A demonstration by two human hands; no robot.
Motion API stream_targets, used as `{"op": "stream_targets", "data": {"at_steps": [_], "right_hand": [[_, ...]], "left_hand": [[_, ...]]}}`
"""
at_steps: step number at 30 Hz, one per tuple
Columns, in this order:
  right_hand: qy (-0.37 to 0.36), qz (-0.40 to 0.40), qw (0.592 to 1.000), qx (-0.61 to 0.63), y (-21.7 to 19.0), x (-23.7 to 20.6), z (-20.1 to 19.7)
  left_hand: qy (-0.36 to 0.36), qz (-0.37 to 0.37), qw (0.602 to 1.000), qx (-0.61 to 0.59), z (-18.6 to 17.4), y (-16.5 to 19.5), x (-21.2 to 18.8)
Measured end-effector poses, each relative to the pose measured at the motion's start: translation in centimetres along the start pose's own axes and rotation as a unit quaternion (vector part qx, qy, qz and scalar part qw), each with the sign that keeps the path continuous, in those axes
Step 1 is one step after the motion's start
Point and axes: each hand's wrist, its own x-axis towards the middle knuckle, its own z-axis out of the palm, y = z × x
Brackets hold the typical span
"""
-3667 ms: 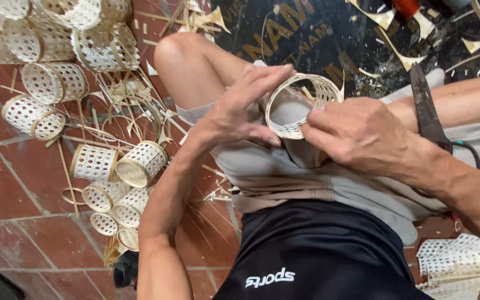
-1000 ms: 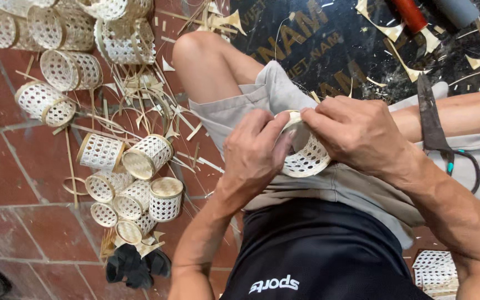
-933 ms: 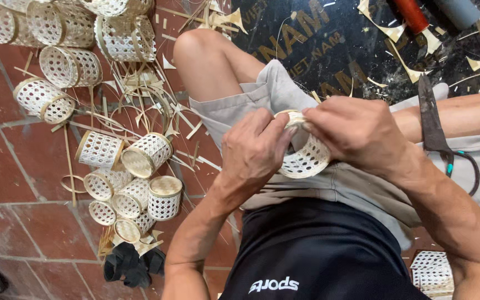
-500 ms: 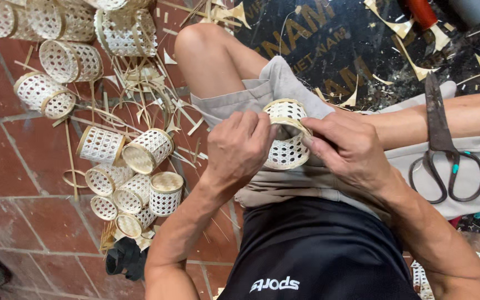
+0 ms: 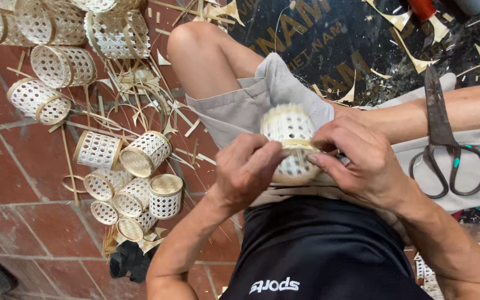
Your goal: The person sits on the floor assembling woven bamboo basket cups. They bend a thin bamboo strip, fit it around the rim of a perforated woven basket body, press and tuck the strip to secure it, then set the finished basket aside and pick up another bamboo strip to continue.
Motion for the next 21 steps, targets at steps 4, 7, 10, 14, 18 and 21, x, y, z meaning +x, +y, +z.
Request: {"op": "stream_targets", "data": {"at_steps": [4,7,10,14,18,21], "right_hand": [[-0.089,0.019,0.996,0.01,-0.4,-0.3,-0.2],[-0.138,-0.033,0.989,-0.046,-1.1,-1.1,0.5],[-0.165,-0.063,0.983,-0.055,-1.4,-1.4,1.7],[-0.205,-0.073,0.974,-0.057,-1.4,-1.2,2.5],[-0.226,-0.091,0.966,-0.083,-1.3,-1.2,2.7],[-0.229,-0.091,0.965,-0.09,-1.2,-1.5,2.8]], "left_hand": [[-0.029,-0.108,0.991,-0.077,0.2,1.9,-1.8],[-0.077,-0.146,0.983,-0.077,-0.1,3.5,-3.8],[-0.071,-0.147,0.986,-0.033,0.2,4.3,-5.2],[-0.095,-0.154,0.983,-0.041,0.5,4.1,-6.1],[-0.113,-0.128,0.982,-0.075,0.7,3.3,-6.1],[-0.135,-0.127,0.978,-0.096,0.7,3.1,-6.2]]}}
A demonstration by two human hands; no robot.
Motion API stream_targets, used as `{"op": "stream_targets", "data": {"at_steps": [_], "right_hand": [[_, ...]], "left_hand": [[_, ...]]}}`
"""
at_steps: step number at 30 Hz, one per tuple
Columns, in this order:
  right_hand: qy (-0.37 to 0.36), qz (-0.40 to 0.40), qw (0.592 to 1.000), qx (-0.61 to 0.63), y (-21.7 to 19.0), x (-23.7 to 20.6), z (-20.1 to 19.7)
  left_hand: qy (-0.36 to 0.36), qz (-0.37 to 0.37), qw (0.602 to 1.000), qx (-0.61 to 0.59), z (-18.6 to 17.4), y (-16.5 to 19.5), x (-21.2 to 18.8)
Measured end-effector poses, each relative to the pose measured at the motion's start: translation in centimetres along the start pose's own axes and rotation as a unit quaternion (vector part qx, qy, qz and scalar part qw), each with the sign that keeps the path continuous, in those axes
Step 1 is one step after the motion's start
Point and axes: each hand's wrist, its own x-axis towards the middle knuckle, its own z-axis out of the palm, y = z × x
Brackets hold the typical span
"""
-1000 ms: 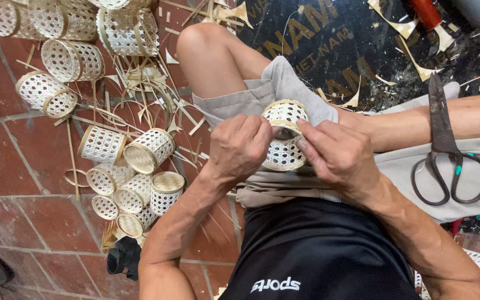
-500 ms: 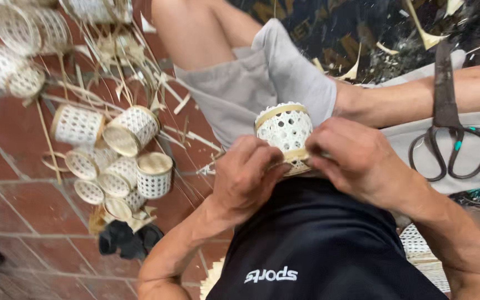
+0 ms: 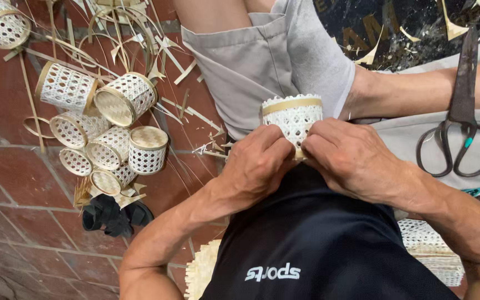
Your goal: The person sits on the floor assembling woven bamboo basket cups. They bend a thin bamboo strip, fit it around the rim of a perforated woven basket body, press and tuck the strip to secure it, then set the finished basket aside and pick up another bamboo strip to continue.
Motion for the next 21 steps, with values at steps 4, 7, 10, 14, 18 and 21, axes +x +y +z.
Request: {"op": "stream_targets", "data": {"at_steps": [4,7,10,14,18,21], "right_hand": [[0.009,-0.012,1.0,0.009,0.1,-0.4,0.2],[0.012,-0.01,1.0,-0.005,-0.1,-0.5,0.2],[0.029,0.013,0.999,-0.008,-0.8,-0.8,0.1],[0.055,0.037,0.995,-0.075,-2.3,-1.5,1.2],[0.072,0.019,0.992,-0.103,-2.3,-2.0,2.7],[0.072,0.008,0.992,-0.102,-2.2,-2.3,3.4]], "left_hand": [[-0.012,0.005,1.0,-0.02,0.2,0.0,0.1],[-0.032,-0.012,0.999,0.009,0.4,0.4,0.1],[0.004,0.004,1.0,0.02,0.3,0.9,-0.3],[0.012,-0.013,0.997,0.076,1.3,2.3,-1.2],[0.017,-0.009,0.993,0.119,2.2,2.3,-2.0],[0.01,0.001,0.993,0.115,2.7,2.3,-2.4]]}}
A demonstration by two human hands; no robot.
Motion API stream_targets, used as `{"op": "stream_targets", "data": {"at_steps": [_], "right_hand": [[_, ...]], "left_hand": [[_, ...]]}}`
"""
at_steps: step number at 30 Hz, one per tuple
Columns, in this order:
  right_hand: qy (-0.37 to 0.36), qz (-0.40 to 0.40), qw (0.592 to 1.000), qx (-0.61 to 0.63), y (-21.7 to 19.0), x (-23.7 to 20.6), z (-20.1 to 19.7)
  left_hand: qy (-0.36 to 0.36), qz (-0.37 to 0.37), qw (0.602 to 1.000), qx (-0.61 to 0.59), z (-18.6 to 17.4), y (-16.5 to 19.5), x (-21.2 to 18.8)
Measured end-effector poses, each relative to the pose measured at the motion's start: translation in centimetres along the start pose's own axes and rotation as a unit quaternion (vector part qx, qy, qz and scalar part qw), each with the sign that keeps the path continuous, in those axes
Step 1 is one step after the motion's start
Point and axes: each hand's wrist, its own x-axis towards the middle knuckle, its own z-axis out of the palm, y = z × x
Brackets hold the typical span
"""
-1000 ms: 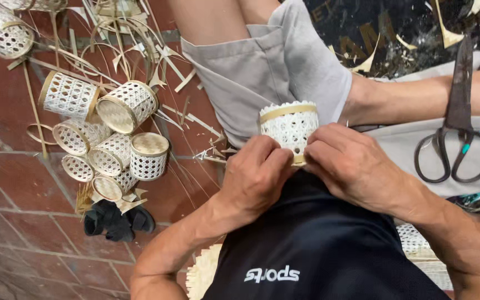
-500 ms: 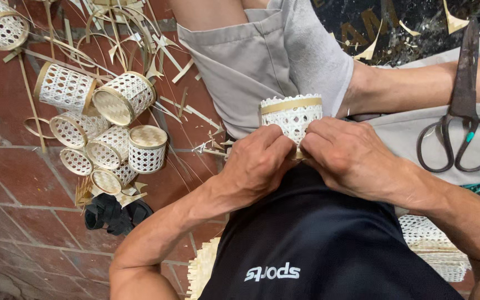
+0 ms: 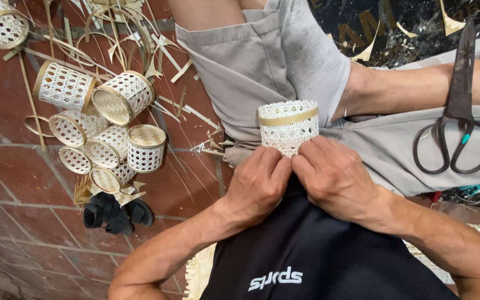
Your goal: The person sits on the floor assembling woven bamboo basket cups. They bend a thin bamboo strip, fit it around the rim of a perforated woven basket body, press and tuck the strip to secure it, then set the finished basket aside and pick up another bamboo strip to continue.
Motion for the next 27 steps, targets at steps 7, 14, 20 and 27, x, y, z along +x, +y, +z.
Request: {"op": "stream_targets", "data": {"at_steps": [7,14,20,27], "right_hand": [[0.012,-0.012,0.993,0.12,2.4,0.4,-2.0],[0.066,0.022,0.99,0.125,4.1,0.4,-4.3],[-0.019,0.02,0.996,0.084,2.8,0.9,-2.9],[-0.056,-0.004,0.997,0.055,3.1,1.3,-2.3]], "left_hand": [[0.038,-0.013,0.999,-0.028,-1.2,-1.0,0.5],[0.104,-0.03,0.98,-0.169,-1.8,-1.8,2.2],[0.075,-0.048,0.994,-0.062,-1.2,-0.6,1.8],[0.04,-0.033,0.995,-0.088,-1.1,-1.3,2.1]]}}
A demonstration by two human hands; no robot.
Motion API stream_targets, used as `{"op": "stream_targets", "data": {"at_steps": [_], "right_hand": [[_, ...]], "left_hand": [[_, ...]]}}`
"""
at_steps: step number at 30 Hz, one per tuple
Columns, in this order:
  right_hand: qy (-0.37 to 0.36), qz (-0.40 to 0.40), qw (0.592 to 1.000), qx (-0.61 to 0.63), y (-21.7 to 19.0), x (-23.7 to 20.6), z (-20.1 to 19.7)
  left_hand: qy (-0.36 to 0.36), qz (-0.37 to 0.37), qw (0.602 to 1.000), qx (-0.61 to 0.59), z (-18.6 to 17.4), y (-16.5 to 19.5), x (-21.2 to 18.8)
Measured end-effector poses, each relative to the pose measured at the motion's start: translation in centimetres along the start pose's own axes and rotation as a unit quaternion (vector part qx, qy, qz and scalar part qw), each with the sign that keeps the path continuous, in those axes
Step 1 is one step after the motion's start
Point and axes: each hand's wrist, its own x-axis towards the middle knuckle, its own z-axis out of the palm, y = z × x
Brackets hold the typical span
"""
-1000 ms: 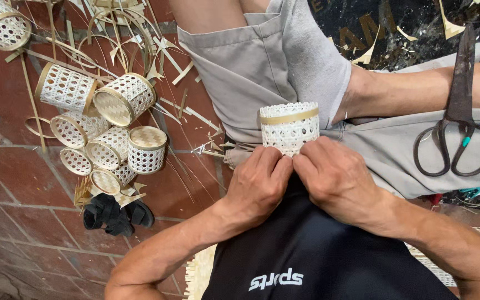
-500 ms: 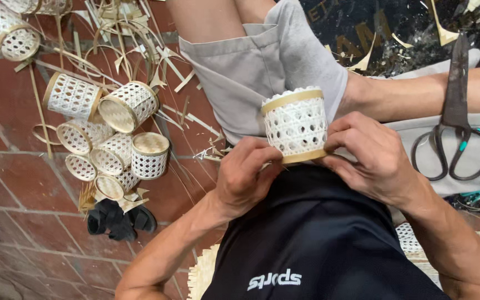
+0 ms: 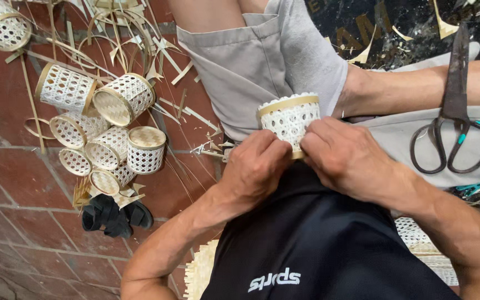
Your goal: The person sits on the floor assembling woven bamboo basket cups. They bend a thin bamboo strip, fit it around the rim of a perforated woven basket body, press and tuck the strip to secure it, then set the finished basket aside and pick up another bamboo strip to continue.
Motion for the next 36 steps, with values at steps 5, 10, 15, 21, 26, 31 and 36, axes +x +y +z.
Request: {"op": "stream_targets", "data": {"at_steps": [5,10,15,21,26,31,36], "right_hand": [[0.089,0.017,0.983,0.158,2.2,0.3,-2.5],[0.135,0.196,0.951,0.198,2.9,-0.4,-2.5],[0.108,0.176,0.956,0.208,4.6,0.9,-1.4],[0.06,0.258,0.911,0.315,5.1,1.9,-1.6],[0.068,0.305,0.88,0.358,6.8,3.9,-2.6],[0.075,0.242,0.898,0.361,8.8,4.9,-5.0],[0.065,0.3,0.885,0.351,8.5,3.9,-5.9]], "left_hand": [[0.02,-0.11,0.981,-0.161,-2.3,-1.2,0.8],[0.037,-0.213,0.915,-0.341,-2.0,-1.3,2.5],[0.068,-0.018,0.997,0.031,-2.1,-2.2,4.1],[0.018,0.099,0.971,0.216,-1.6,-2.9,5.9],[-0.036,0.115,0.94,0.318,-1.7,-4.5,8.9],[-0.092,0.146,0.951,0.255,-2.5,-6.6,13.2],[-0.125,0.029,0.987,0.099,-3.9,-6.4,14.5]]}}
